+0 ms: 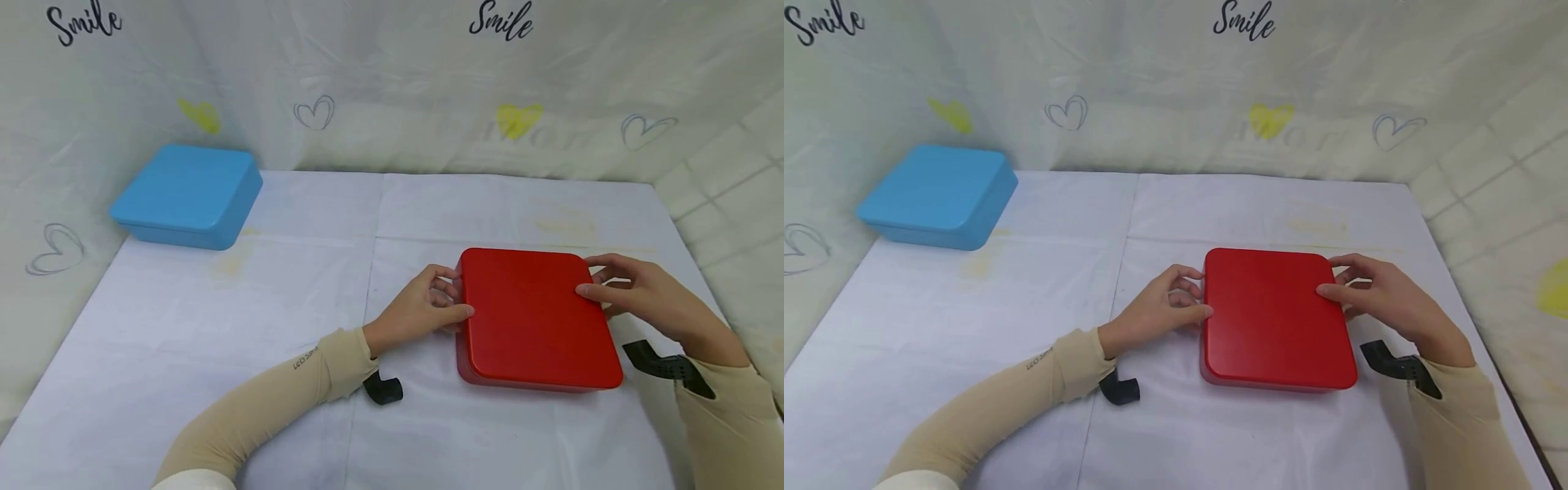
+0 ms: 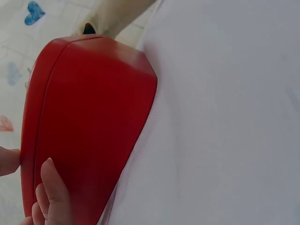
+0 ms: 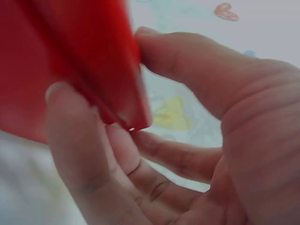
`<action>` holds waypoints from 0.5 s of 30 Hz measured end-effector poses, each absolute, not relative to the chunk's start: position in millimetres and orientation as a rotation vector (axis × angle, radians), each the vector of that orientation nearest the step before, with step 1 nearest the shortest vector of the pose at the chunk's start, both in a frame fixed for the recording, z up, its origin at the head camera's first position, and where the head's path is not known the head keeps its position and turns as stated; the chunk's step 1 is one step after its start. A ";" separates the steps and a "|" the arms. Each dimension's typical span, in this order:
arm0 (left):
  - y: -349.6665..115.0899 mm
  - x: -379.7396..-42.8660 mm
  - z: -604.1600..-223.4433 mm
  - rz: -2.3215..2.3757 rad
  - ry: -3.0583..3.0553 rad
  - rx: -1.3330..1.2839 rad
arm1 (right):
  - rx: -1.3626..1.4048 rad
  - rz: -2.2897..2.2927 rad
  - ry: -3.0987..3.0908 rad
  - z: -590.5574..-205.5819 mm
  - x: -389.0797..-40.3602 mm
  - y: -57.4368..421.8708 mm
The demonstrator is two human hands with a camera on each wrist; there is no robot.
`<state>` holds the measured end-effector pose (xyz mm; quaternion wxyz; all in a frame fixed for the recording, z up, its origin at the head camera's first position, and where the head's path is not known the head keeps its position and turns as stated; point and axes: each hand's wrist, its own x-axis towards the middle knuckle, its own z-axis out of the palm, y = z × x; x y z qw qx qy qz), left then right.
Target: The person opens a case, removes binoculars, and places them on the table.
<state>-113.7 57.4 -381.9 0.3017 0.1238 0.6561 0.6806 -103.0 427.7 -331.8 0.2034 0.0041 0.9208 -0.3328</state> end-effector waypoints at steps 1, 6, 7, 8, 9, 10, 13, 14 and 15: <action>57.1 -113.3 -381.5 1.815 1.728 0.324 | 0.019 -0.924 2.564 -331.2 -103.0 427.1; 56.9 -111.0 -380.1 1.828 1.689 0.309 | 0.053 -0.875 2.540 -325.5 -100.2 425.0; 57.0 -110.7 -379.8 1.825 1.686 0.307 | 0.056 -0.869 2.534 -324.9 -99.5 424.8; 57.1 -110.5 -379.3 1.826 1.678 0.304 | 0.060 -0.863 2.529 -324.5 -98.9 424.6; 57.0 -110.4 -378.8 1.827 1.669 0.298 | 0.063 -0.859 2.527 -324.3 -98.5 424.3; 56.9 -110.3 -378.2 1.830 1.661 0.294 | 0.074 -0.855 2.527 -324.1 -98.2 423.7; 56.2 -110.6 -375.6 1.833 1.639 0.274 | 0.071 -0.853 2.529 -323.7 -98.4 423.0; 55.7 -110.8 -374.7 1.832 1.636 0.266 | 0.075 -0.853 2.527 -323.1 -98.5 423.0; 55.2 -110.9 -373.9 1.830 1.637 0.260 | 0.071 -0.861 2.523 -322.2 -98.4 423.2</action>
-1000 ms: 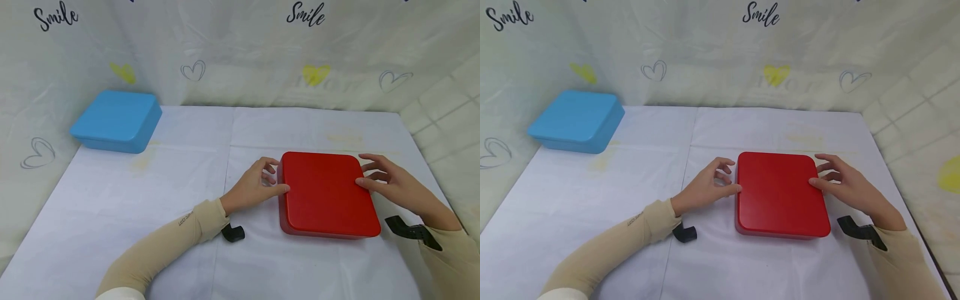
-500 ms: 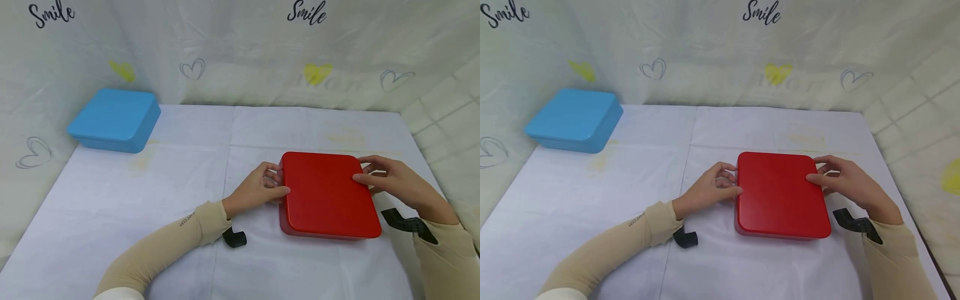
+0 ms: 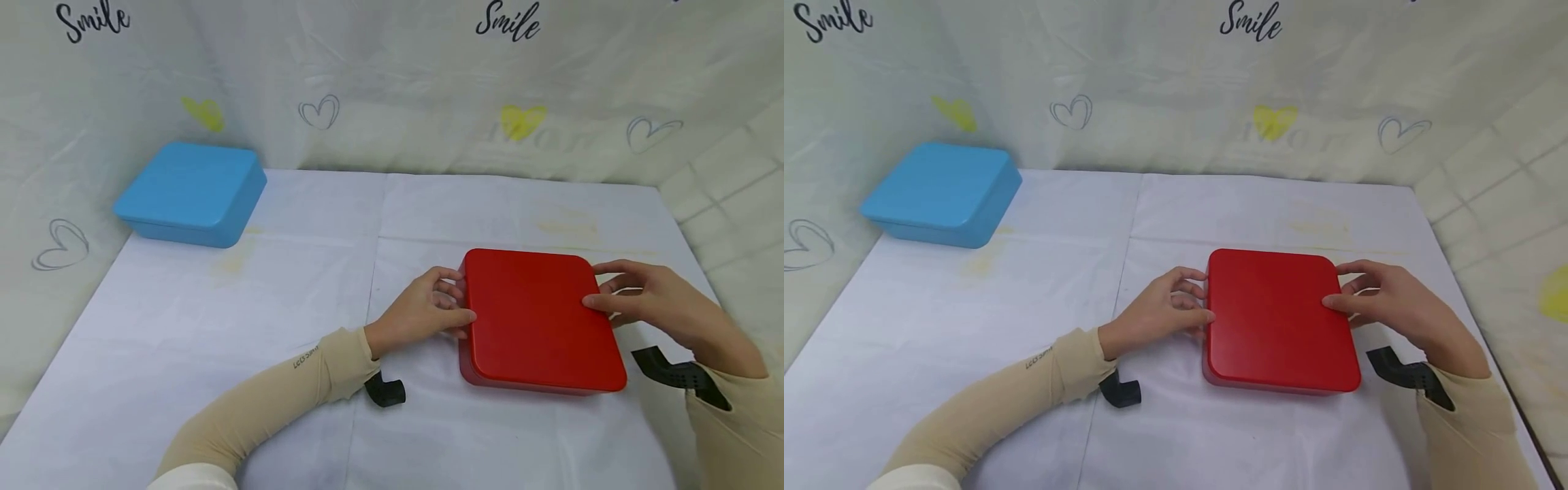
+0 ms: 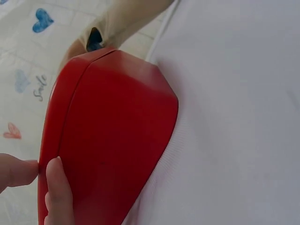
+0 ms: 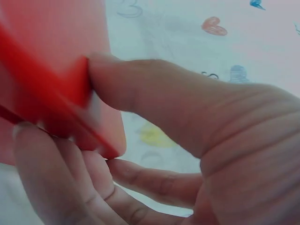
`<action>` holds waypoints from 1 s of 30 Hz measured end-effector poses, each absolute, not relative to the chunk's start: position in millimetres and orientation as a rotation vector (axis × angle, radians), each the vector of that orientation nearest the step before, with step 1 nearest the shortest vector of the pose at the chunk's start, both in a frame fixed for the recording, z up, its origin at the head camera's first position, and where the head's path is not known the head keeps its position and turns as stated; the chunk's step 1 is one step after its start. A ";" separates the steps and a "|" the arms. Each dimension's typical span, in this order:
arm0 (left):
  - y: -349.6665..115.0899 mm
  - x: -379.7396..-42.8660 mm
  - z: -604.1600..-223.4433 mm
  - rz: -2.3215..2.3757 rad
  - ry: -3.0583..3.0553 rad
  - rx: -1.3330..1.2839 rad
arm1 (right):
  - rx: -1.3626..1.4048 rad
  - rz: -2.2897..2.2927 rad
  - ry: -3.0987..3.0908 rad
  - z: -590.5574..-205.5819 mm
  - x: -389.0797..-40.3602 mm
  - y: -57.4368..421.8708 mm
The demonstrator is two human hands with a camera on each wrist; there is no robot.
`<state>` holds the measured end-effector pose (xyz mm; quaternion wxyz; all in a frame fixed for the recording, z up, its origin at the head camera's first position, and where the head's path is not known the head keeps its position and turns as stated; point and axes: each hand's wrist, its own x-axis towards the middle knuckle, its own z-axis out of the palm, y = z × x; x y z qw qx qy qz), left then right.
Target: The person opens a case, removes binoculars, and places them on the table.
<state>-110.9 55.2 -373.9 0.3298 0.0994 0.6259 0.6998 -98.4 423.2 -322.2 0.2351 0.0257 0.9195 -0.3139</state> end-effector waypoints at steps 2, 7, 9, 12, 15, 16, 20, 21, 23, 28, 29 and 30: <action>54.5 -111.1 -372.0 1.827 1.643 0.251 | 0.054 -0.895 2.502 -321.0 -98.0 424.8; 53.1 -111.0 -368.9 1.826 1.656 0.240 | 0.003 -0.977 2.457 -320.6 -98.7 428.5; 52.8 -110.7 -368.6 1.824 1.663 0.241 | -0.011 -0.989 2.459 -321.5 -99.9 429.0; 52.3 -110.2 -368.2 1.823 1.672 0.236 | -0.026 -1.006 2.457 -322.9 -101.4 428.5; 52.0 -109.8 -367.7 1.819 1.676 0.229 | -0.026 -1.008 2.451 -323.0 -101.4 427.1; 51.9 -109.8 -367.6 1.817 1.681 0.229 | -0.022 -1.007 2.448 -323.0 -101.3 426.6; 51.6 -110.3 -367.8 1.800 1.707 0.230 | -0.010 -0.993 2.434 -323.0 -100.5 425.7; 51.5 -110.4 -367.9 1.794 1.715 0.230 | -0.006 -0.991 2.429 -323.1 -100.2 425.7; 51.6 -110.5 -367.8 1.788 1.722 0.222 | 0.001 -0.986 2.419 -323.7 -99.6 426.1; 53.1 -109.6 -366.8 1.785 1.718 0.200 | 0.018 -0.992 2.402 -325.4 -98.0 427.3; 53.6 -109.4 -366.4 1.785 1.718 0.195 | 0.020 -0.994 2.399 -325.7 -97.6 427.6; 54.1 -109.1 -366.0 1.785 1.716 0.190 | 0.020 -0.996 2.398 -326.0 -97.1 427.9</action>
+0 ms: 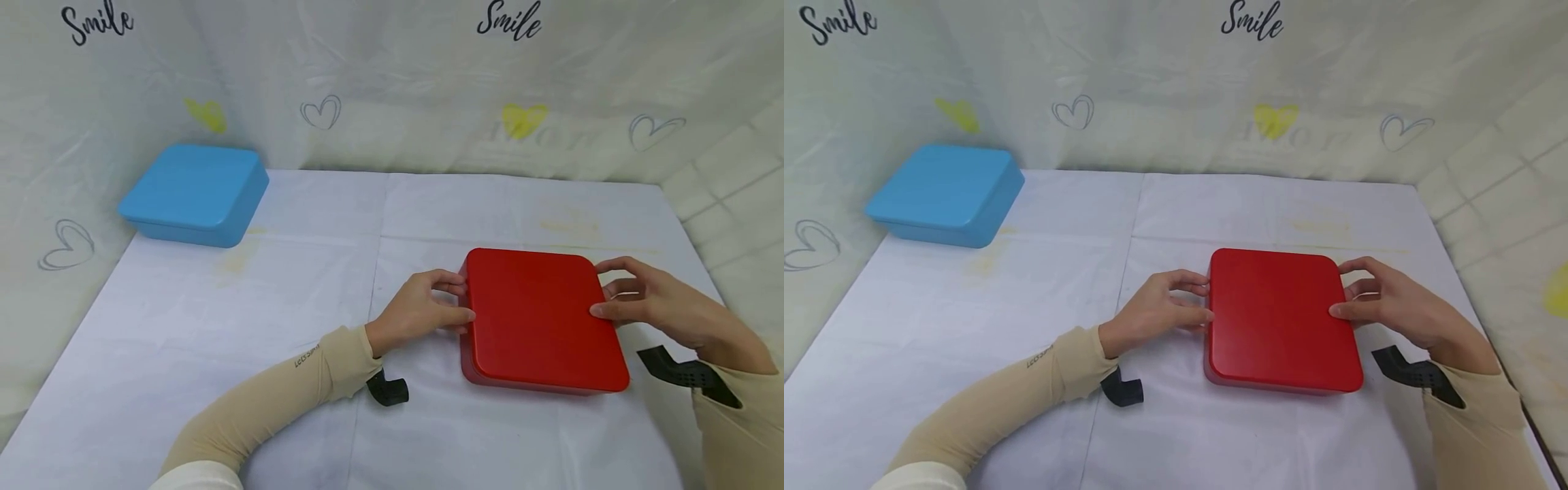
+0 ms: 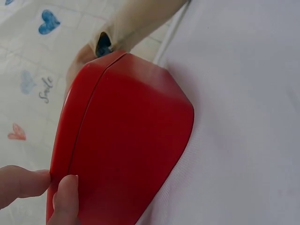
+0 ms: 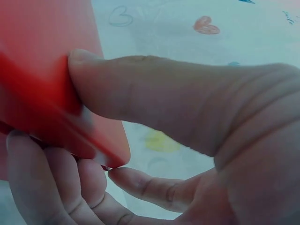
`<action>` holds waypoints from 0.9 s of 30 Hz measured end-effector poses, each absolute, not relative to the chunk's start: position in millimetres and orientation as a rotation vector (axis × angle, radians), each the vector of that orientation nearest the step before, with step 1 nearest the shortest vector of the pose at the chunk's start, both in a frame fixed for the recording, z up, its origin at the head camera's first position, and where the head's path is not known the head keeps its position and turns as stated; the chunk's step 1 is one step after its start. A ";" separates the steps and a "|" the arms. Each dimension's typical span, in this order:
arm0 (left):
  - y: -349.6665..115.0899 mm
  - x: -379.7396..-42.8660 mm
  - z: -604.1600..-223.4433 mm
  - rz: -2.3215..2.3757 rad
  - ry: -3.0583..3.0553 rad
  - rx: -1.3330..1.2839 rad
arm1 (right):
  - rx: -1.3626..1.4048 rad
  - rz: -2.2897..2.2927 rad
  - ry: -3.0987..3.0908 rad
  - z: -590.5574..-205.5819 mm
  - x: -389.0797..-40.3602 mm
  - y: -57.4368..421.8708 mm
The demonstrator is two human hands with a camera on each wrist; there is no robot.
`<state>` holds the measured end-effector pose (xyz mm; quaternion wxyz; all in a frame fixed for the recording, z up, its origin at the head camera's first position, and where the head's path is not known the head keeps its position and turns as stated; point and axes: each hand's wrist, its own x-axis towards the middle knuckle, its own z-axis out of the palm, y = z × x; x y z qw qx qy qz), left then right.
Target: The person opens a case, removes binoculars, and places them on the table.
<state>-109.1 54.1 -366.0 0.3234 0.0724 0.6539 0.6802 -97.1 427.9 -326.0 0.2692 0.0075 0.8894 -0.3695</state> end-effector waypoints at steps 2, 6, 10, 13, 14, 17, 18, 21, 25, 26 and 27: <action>55.1 -108.6 -365.0 1.785 1.714 0.180 | 0.029 -0.989 2.394 -326.2 -96.1 428.6; 56.3 -107.4 -363.6 1.789 1.706 0.165 | 0.030 -0.960 2.403 -327.2 -94.2 429.1; 56.6 -106.5 -362.8 1.793 1.698 0.154 | 0.022 -0.968 2.413 -329.0 -94.2 429.4; 57.2 -106.5 -362.9 1.793 1.694 0.143 | 0.016 -1.017 2.406 -330.2 -93.9 431.0; 57.5 -106.6 -363.1 1.794 1.694 0.139 | 0.015 -1.034 2.404 -330.6 -93.8 431.5; 58.0 -106.8 -363.4 1.793 1.701 0.131 | 0.001 -1.069 2.396 -330.9 -93.0 432.8; 58.0 -106.8 -363.7 1.791 1.706 0.131 | 0.001 -1.069 2.397 -331.1 -93.0 432.6; 57.0 -106.9 -364.4 1.796 1.721 0.138 | -0.001 -1.051 2.404 -331.1 -93.7 431.5; 54.7 -109.5 -364.7 1.821 1.713 0.153 | -0.006 -1.034 2.423 -332.2 -95.4 430.4; 53.9 -110.6 -364.6 1.824 1.707 0.157 | -0.012 -1.037 2.427 -332.7 -95.5 430.5; 53.1 -112.0 -364.5 1.831 1.691 0.159 | -0.020 -1.039 2.431 -333.1 -95.5 430.7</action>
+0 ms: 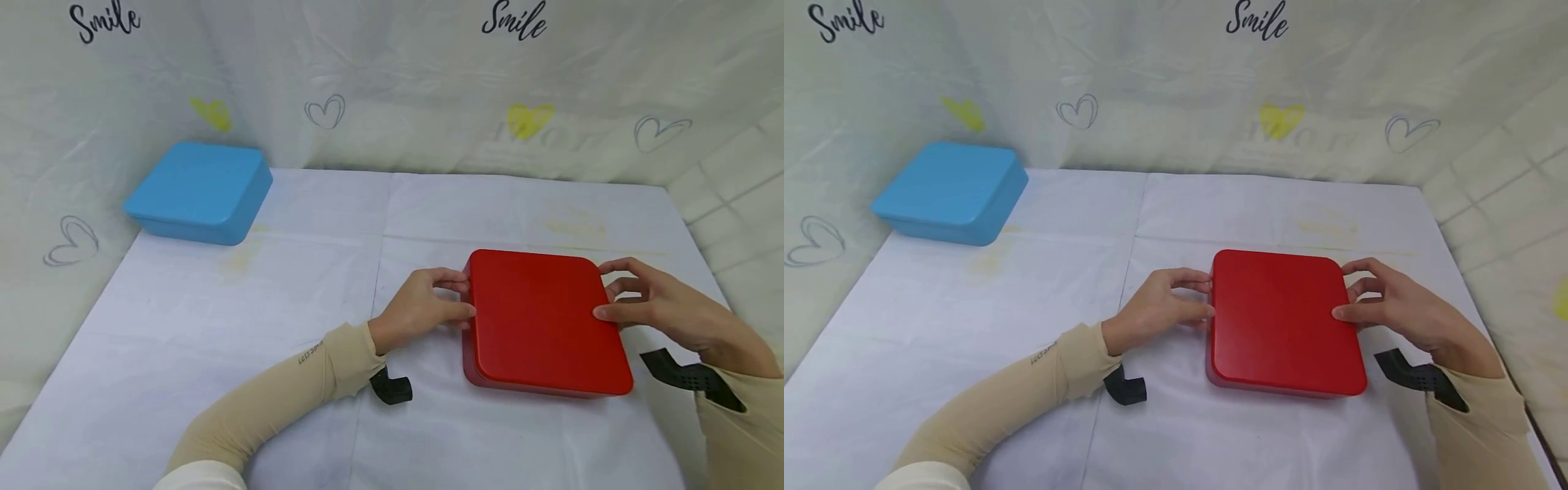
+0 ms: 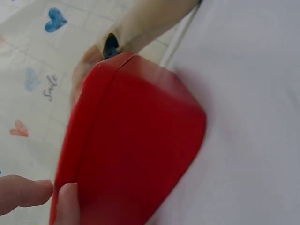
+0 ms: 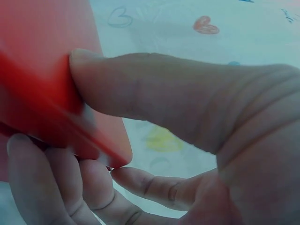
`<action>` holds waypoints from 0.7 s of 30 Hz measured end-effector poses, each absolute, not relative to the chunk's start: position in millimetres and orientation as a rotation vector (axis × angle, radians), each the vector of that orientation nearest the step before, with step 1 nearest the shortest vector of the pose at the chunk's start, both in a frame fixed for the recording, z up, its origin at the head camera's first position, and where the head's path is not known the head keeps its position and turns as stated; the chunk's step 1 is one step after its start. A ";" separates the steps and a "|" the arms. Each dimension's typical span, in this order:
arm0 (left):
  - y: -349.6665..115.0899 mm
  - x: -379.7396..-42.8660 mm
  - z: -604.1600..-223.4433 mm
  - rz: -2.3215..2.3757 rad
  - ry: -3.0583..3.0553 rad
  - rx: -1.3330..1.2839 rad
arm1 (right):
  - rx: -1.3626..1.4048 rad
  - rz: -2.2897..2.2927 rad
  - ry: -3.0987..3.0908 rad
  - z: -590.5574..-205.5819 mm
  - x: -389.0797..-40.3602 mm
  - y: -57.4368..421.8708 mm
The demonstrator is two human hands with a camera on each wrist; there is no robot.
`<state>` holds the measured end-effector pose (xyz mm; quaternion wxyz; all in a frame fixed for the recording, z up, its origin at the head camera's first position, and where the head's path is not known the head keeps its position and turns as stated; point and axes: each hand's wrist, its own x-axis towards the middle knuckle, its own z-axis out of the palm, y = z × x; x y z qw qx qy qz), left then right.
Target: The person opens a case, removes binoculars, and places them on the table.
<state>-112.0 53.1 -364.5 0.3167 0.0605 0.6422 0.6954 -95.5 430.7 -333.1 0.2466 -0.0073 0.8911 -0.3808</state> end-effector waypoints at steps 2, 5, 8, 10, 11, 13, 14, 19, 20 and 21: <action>51.3 -114.5 -364.5 1.842 1.655 0.155 | -0.019 -1.051 2.430 -334.3 -95.2 430.4; 49.8 -117.9 -365.1 1.852 1.594 0.141 | -0.023 -1.061 2.429 -334.9 -94.4 430.7; 50.3 -121.3 -365.6 1.866 1.546 0.123 | -0.018 -1.049 2.440 -334.4 -94.6 431.0; 50.4 -123.3 -365.0 1.875 1.528 0.115 | -0.022 -1.037 2.443 -334.0 -95.7 431.2; 50.1 -124.2 -364.7 1.880 1.522 0.110 | -0.015 -1.035 2.444 -333.9 -96.3 430.8; 49.4 -125.5 -364.0 1.889 1.508 0.095 | -0.016 -1.038 2.436 -333.8 -97.5 430.4; 49.0 -125.8 -363.7 1.891 1.501 0.089 | -0.014 -1.040 2.433 -333.7 -97.7 430.2; 47.6 -127.2 -361.5 1.902 1.463 0.067 | 0.006 -1.037 2.420 -332.8 -98.2 428.0; 47.2 -127.5 -361.2 1.906 1.454 0.061 | 0.010 -1.036 2.419 -332.4 -98.1 427.3; 46.8 -127.7 -361.0 1.911 1.444 0.057 | 0.022 -1.033 2.419 -331.8 -98.0 426.3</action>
